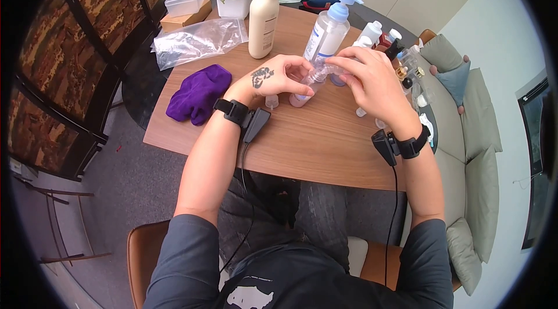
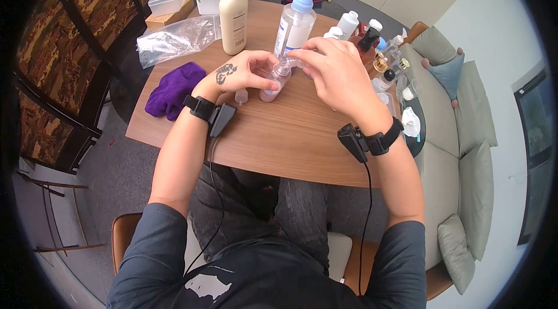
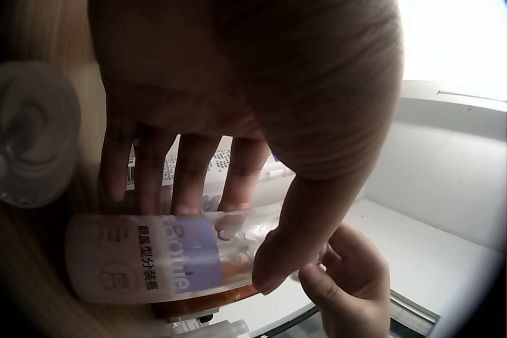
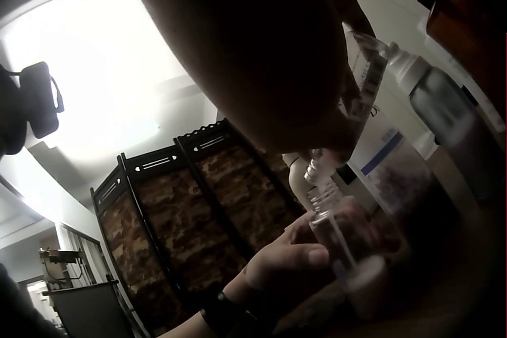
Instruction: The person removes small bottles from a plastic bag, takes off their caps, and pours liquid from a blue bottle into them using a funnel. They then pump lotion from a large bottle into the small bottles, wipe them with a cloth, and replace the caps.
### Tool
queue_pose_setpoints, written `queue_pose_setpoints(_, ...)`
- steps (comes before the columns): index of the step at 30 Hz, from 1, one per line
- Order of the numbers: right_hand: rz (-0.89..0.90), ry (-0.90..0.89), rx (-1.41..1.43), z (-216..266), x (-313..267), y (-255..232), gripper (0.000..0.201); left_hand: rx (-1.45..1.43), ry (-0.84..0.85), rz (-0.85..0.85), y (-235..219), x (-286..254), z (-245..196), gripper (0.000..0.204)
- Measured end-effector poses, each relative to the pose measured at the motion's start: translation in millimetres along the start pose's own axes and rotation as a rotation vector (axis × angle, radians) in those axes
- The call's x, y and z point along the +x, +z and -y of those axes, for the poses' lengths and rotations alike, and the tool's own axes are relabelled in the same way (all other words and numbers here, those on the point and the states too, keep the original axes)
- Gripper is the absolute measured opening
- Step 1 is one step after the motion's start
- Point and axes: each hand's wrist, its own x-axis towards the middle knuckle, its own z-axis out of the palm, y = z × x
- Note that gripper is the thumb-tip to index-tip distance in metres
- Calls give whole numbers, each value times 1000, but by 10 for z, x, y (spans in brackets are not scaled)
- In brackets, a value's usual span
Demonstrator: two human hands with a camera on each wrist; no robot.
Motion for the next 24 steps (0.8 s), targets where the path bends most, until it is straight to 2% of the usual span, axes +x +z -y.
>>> queue_pose_setpoints(16,63,-208,-219,94,202,-156,40,-47,0,3,13,-15,-21,39)
queue_pose_setpoints(24,81,-357,-349,131,369,-193,28,-47,18,1,11,-11,-9,33)
